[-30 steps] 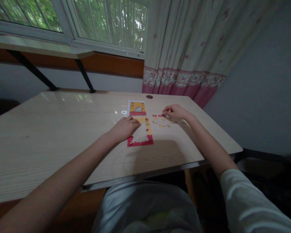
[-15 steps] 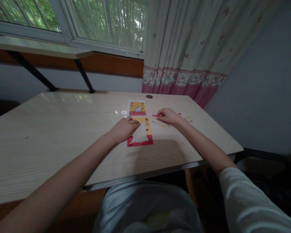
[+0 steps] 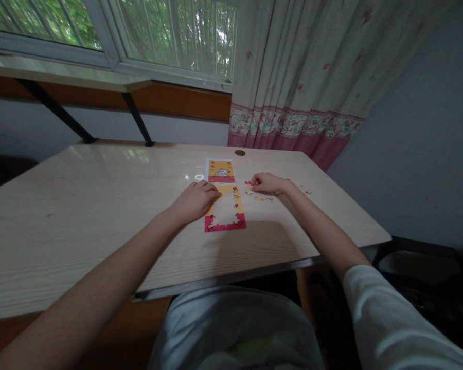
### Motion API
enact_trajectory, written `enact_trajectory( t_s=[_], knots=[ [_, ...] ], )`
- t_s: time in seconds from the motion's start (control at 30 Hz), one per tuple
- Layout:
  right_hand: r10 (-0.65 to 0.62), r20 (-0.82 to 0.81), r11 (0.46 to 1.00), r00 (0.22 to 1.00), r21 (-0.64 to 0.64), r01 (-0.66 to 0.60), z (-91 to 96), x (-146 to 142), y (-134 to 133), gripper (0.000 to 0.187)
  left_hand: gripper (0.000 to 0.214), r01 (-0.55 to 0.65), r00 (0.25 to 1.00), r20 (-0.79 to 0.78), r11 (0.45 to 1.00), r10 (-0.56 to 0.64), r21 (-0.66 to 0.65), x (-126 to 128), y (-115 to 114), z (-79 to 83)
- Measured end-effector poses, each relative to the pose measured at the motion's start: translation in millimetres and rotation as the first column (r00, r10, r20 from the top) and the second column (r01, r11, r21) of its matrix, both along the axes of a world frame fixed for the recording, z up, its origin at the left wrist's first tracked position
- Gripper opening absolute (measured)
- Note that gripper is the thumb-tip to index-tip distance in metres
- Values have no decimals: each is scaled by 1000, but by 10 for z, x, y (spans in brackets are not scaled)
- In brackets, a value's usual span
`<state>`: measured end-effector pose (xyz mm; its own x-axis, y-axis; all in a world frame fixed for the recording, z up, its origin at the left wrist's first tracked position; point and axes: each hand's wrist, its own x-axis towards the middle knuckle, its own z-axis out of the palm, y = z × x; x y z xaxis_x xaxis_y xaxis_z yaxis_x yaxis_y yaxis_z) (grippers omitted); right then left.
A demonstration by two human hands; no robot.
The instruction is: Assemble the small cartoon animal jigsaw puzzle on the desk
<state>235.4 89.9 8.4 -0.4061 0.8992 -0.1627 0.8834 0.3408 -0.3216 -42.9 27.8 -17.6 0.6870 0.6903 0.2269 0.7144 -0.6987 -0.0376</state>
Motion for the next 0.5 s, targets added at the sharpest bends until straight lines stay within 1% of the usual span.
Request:
enact_trajectory(
  t_s=[0.13,0.3,0.5],
  knots=[
    [-11,-34,1000,999,-7,11,-29,22,-18,10,37,-11,1000,7,1000,11,-16,15,-13,22],
    [-17,-78,1000,997,-6,17,-10,15,-60,15,37,-21,1000,17,999,21,-40,38,-44,68],
    [31,-152,999,988,-2,-32,-19,12,-78,15,35,0,999,38,1000,1,-26,19,-30,44]
  ],
)
